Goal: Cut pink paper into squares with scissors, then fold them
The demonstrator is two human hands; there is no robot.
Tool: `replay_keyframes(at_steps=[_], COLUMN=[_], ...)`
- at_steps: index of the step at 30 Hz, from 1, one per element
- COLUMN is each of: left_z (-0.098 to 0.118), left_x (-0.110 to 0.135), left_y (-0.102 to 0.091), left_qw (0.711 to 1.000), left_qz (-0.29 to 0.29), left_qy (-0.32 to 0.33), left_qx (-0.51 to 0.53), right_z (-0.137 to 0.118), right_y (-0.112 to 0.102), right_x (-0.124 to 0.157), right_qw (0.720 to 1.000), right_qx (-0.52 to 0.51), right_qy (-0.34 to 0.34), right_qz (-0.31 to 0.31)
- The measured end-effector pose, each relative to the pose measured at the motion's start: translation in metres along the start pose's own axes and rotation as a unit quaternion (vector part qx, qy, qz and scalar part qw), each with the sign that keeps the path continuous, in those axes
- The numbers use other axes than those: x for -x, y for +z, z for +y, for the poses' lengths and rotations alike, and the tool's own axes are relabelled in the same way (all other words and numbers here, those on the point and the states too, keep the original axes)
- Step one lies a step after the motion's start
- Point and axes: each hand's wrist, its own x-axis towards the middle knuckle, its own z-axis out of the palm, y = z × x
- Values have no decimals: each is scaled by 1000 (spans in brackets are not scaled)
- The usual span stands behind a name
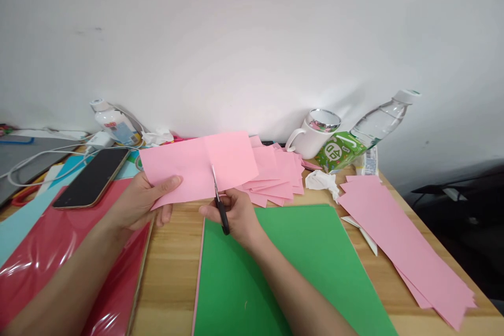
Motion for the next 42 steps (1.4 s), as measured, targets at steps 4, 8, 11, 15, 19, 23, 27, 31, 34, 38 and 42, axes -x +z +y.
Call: replay_keyframes(at_steps=[4,8,11,15,19,23,27,31,34,38,42], left_z=[0,0,-1,-3,-3,-2,0,-1,-1,-1,-1], left_x=[0,0,-1,-1,-2,-1,0,-1,-1,0,0], left_y=[0,-1,-2,-3,-3,-2,-2,-2,-3,-3,-3], left_qw=[1000,1000,1000,1000,1000,1000,1000,1000,1000,1000,1000], left_qz=[-7,-12,-17,-20,-20,-11,-16,-18,-23,-25,-22], left_qy=[2,2,5,5,3,-1,0,-4,-6,-5,-13], left_qx=[5,0,-2,-7,-1,5,0,4,5,12,16], right_z=[2,1,0,0,1,4,1,-2,-2,-2,-1], right_y=[0,0,0,1,0,-1,0,2,2,1,0], right_x=[0,0,0,0,0,0,0,-1,-1,0,-1], right_qw=[1000,1000,1000,1000,1000,999,999,999,999,999,999], right_qx=[0,9,5,5,2,-9,0,11,16,28,20], right_qy=[-6,1,-3,5,12,24,34,30,27,29,28], right_qz=[3,12,9,13,15,23,33,37,37,33,26])
